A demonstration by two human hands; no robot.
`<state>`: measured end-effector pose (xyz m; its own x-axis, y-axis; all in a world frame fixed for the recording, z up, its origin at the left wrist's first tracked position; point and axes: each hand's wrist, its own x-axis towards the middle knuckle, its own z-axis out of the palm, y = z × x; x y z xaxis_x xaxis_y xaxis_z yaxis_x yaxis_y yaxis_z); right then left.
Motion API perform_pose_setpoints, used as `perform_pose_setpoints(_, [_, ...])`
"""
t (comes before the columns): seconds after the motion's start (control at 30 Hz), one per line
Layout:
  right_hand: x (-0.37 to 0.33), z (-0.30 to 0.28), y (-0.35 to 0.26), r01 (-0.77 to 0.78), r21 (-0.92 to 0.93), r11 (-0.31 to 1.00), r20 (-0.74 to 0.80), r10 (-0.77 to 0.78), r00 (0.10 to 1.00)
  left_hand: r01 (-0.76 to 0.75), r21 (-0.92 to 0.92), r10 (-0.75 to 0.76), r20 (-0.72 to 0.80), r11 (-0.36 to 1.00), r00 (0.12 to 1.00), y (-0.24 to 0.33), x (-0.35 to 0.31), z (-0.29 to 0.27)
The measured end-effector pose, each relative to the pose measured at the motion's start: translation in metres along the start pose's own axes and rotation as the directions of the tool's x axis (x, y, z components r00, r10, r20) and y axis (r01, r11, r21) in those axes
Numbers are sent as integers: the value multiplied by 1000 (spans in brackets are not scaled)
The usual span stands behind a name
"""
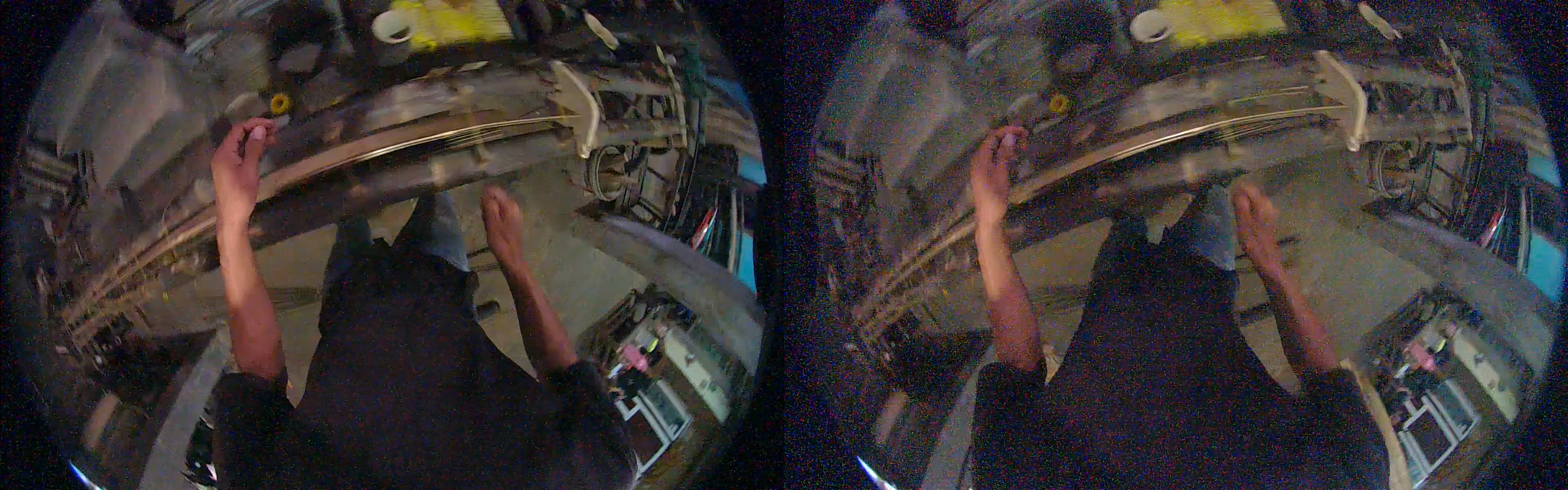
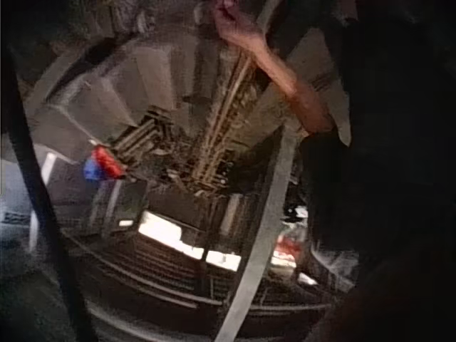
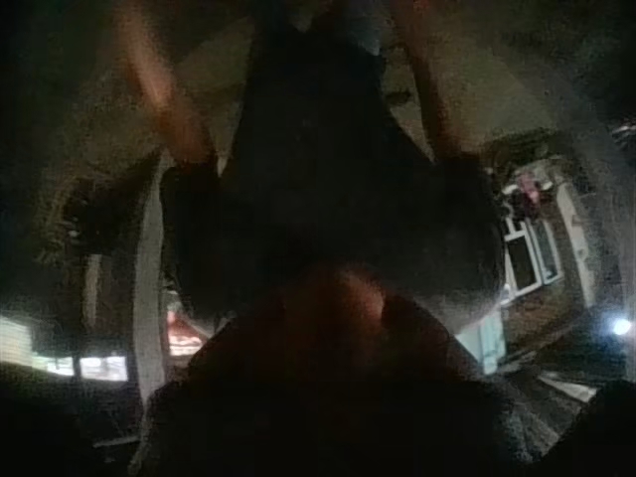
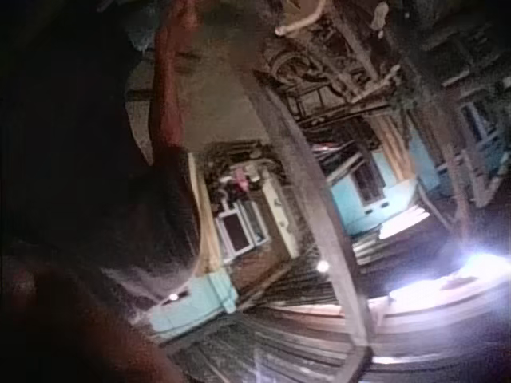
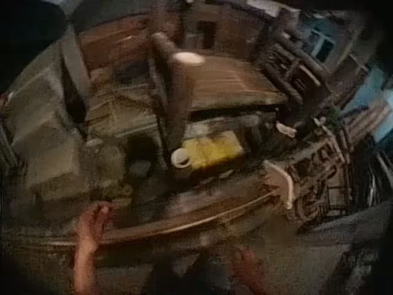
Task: The person ties yellow rope around a bundle of thin wooden sticks resting on a workbench. They repeatedly wrap the rope, pull it tight, and tie knots to secure the sticks together.
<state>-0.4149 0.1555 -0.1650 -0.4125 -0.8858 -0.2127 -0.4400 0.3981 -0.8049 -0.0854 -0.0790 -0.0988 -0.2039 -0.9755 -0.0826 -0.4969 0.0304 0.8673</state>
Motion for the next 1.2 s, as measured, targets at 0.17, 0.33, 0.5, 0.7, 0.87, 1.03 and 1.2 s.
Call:
perform_pose_setpoints(0.17, [-75, 92, -56, -495, 331, 804, 421, 344, 840, -44, 37, 47, -73, 998, 996, -7, -41, -25])
perform_pose_setpoints(0.33, [-20, 129, -66, -160, 120, 980, 674, 38, 737, -348, 138, 338, 90, 927, 937, -5, -35, 18])
perform_pose_setpoints(0.5, [49, 20, -332, 849, -310, 428, 689, -514, 511, -382, 432, 313, 223, 817, 923, -24, -55, 53])
perform_pose_setpoints(0.7, [172, 133, -322, 751, 53, 658, 630, -606, 485, -293, 463, 219, 209, 836, 953, -19, -51, 56])
perform_pose_setpoints(0.87, [230, 182, -150, 255, -367, 895, 522, -30, 853, -376, 465, 305, 222, 801, 926, -17, -40, 76])
perform_pose_setpoints(1.03, [65, 106, -167, 544, 287, 789, 541, -602, 587, -327, 547, 250, 213, 771, 944, -20, -53, 62])
perform_pose_setpoints(1.2, [13, 178, -104, 683, 26, 730, 839, -387, 382, 84, -286, -10, 251, 954, 968, 8, -18, 55])
